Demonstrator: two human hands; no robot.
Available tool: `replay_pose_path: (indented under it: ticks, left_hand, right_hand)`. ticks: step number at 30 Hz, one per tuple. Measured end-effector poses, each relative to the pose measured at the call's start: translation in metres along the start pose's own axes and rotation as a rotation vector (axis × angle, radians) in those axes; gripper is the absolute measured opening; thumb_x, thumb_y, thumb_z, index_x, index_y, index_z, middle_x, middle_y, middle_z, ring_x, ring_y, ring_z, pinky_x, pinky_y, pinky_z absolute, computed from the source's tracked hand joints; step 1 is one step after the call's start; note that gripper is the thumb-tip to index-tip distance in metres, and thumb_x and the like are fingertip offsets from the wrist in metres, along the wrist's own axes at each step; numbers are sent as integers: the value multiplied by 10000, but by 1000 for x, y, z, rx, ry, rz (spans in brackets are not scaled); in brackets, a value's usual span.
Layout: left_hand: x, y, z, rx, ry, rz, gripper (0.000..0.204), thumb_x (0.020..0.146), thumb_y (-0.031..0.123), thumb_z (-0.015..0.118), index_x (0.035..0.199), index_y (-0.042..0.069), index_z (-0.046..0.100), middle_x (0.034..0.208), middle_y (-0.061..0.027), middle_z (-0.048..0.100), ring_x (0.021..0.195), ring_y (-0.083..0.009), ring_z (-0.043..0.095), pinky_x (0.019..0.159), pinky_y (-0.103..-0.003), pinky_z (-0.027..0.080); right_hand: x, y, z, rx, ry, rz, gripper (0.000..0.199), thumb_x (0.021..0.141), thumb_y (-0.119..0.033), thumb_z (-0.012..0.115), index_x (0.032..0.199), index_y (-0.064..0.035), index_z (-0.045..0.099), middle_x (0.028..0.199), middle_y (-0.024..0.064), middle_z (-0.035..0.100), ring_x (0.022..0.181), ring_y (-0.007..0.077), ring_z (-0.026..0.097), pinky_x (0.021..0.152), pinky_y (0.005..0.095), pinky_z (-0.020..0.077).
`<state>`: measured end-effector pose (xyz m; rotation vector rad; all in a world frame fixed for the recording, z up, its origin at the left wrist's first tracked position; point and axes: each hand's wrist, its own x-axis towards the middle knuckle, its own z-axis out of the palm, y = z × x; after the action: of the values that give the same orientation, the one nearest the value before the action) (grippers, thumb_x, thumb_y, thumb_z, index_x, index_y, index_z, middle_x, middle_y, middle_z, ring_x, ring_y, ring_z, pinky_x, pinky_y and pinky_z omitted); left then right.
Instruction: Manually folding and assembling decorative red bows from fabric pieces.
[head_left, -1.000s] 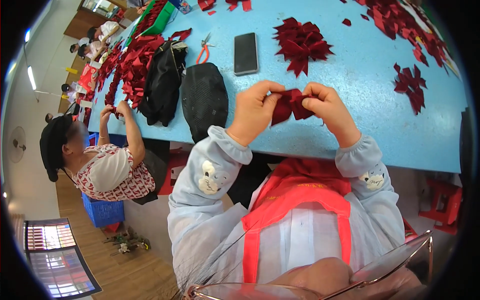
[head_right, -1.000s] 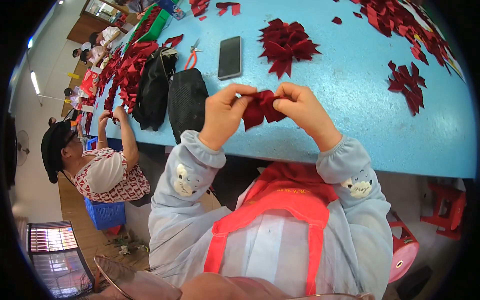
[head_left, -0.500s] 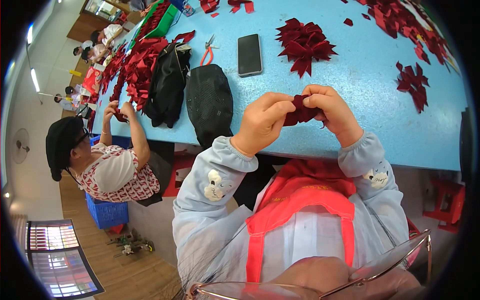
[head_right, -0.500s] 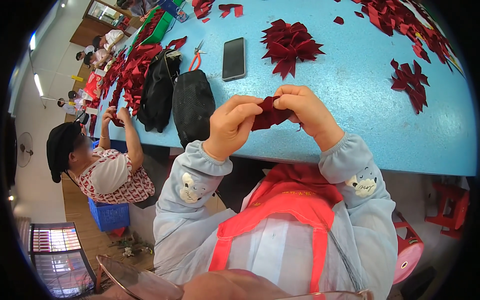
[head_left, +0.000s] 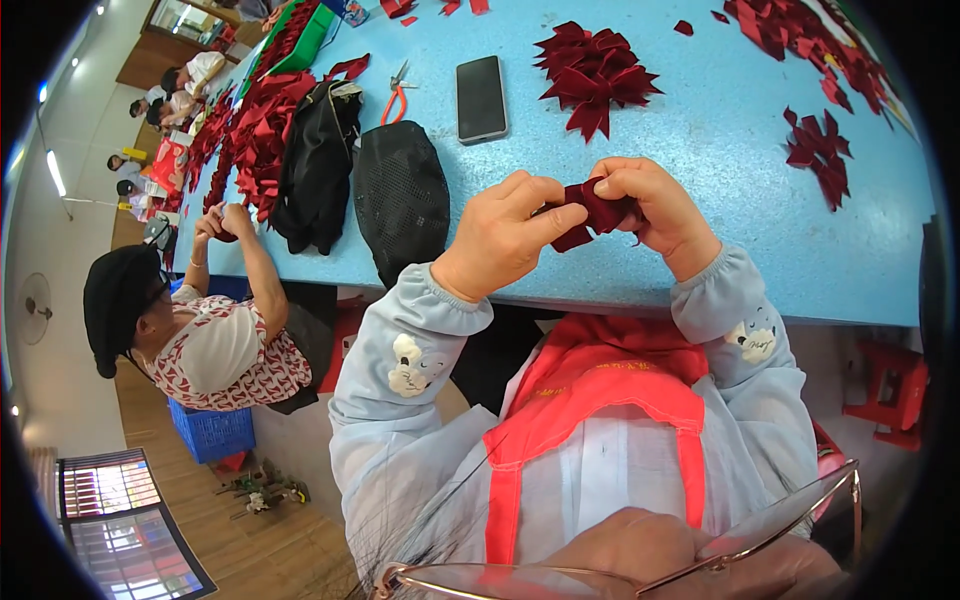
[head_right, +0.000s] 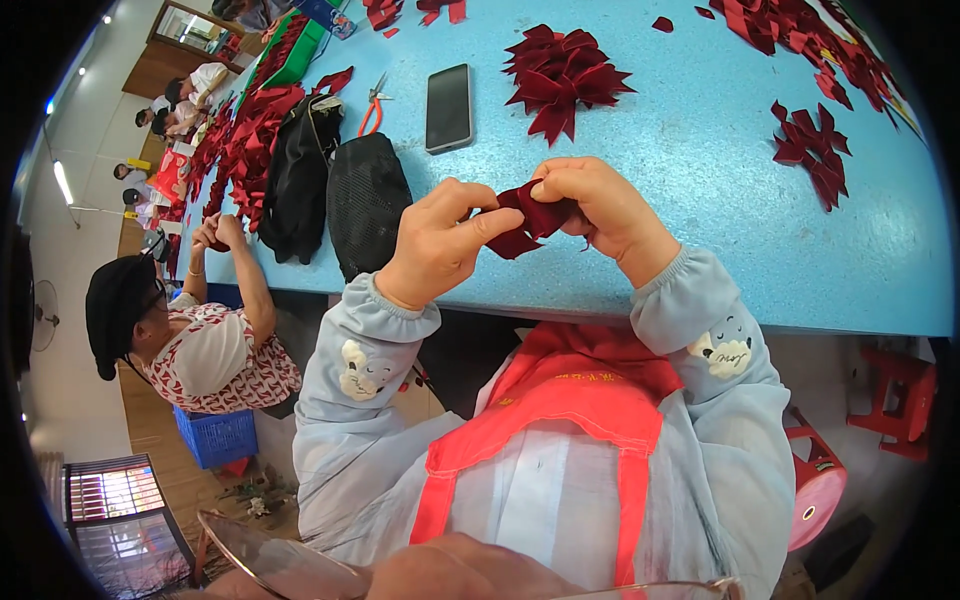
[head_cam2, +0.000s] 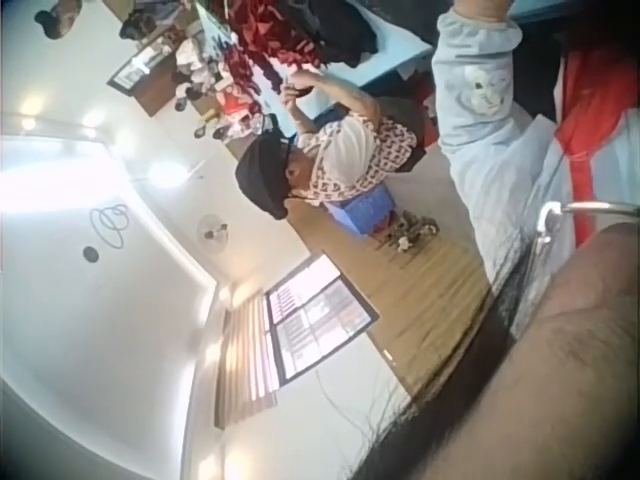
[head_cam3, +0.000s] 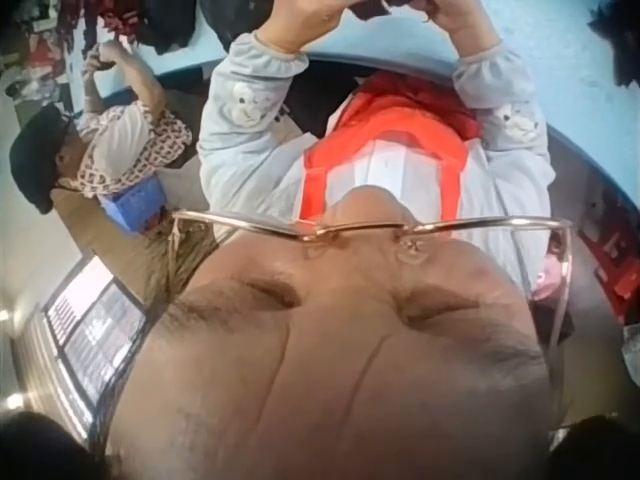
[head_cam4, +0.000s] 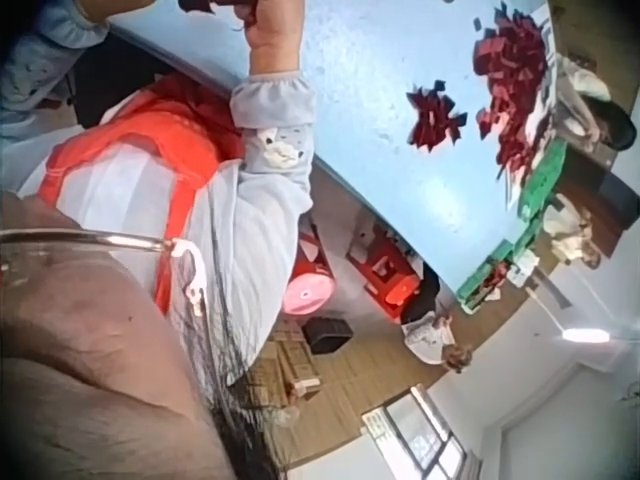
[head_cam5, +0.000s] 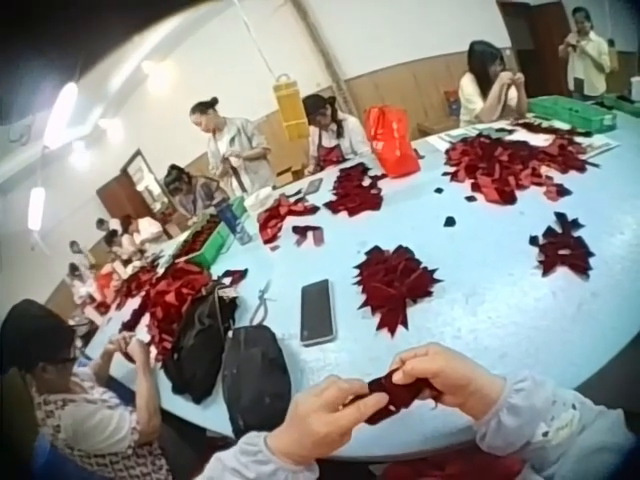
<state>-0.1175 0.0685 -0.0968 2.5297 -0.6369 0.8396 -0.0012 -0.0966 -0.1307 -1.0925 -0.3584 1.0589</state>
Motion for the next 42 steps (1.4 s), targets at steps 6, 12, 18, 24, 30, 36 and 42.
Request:
replay_pose_path:
  ticks: [6,12,18,24,30,36,42]
  left_hand:
    - [-4,1,7,-21,75,-76,332,588,-19,632,889,118,660,768,-34,535,675,-193,549,531,-295,456]
    - [-4,-5,10,12,53,-32,334,576,-11,641,883,121,664,791,-32,536,669,-200,535,530,-287,445]
    - [0,-1,12,30,96,-5,338,586,-40,633,884,117,662,858,-55,541,733,-231,517,586,-298,447]
    - [-6,-3,19,-149,89,-151,317,624,-82,602,885,90,653,930,-88,560,818,-257,536,656,-319,471]
    - [-18,4,31,-351,60,-307,271,692,-105,580,901,60,632,963,-116,575,822,-264,582,686,-322,496]
    - [-21,12,34,-418,51,-432,237,741,-107,558,917,41,614,957,-118,579,795,-254,594,676,-301,501]
    - [-22,14,34,-328,65,-390,224,746,-117,551,911,23,609,956,-113,585,811,-233,601,681,-282,498]
  right_hand:
    - [-3,-2,4,-60,21,-1,91,732,-151,547,736,-64,573,614,-37,514,462,20,374,402,169,258]
    - [0,0,4,-30,35,3,87,737,-149,559,737,-68,590,609,-44,510,467,16,366,409,169,251]
    - [0,0,3,-54,46,-18,89,737,-144,559,751,-64,596,610,-43,514,472,16,380,412,167,254]
    - [1,-5,7,-119,26,-9,97,747,-139,557,753,-57,609,612,-45,518,488,15,396,420,165,261]
    - [-1,7,2,-109,75,51,105,761,-142,549,748,-59,610,611,-51,519,495,14,400,427,166,267]
    - [-4,15,0,-100,28,59,152,771,-139,521,837,-43,619,657,-38,542,516,19,411,445,164,286]
    - [-7,16,-17,-84,-143,-14,230,776,-133,495,928,-9,615,691,-10,562,536,44,445,467,172,328]
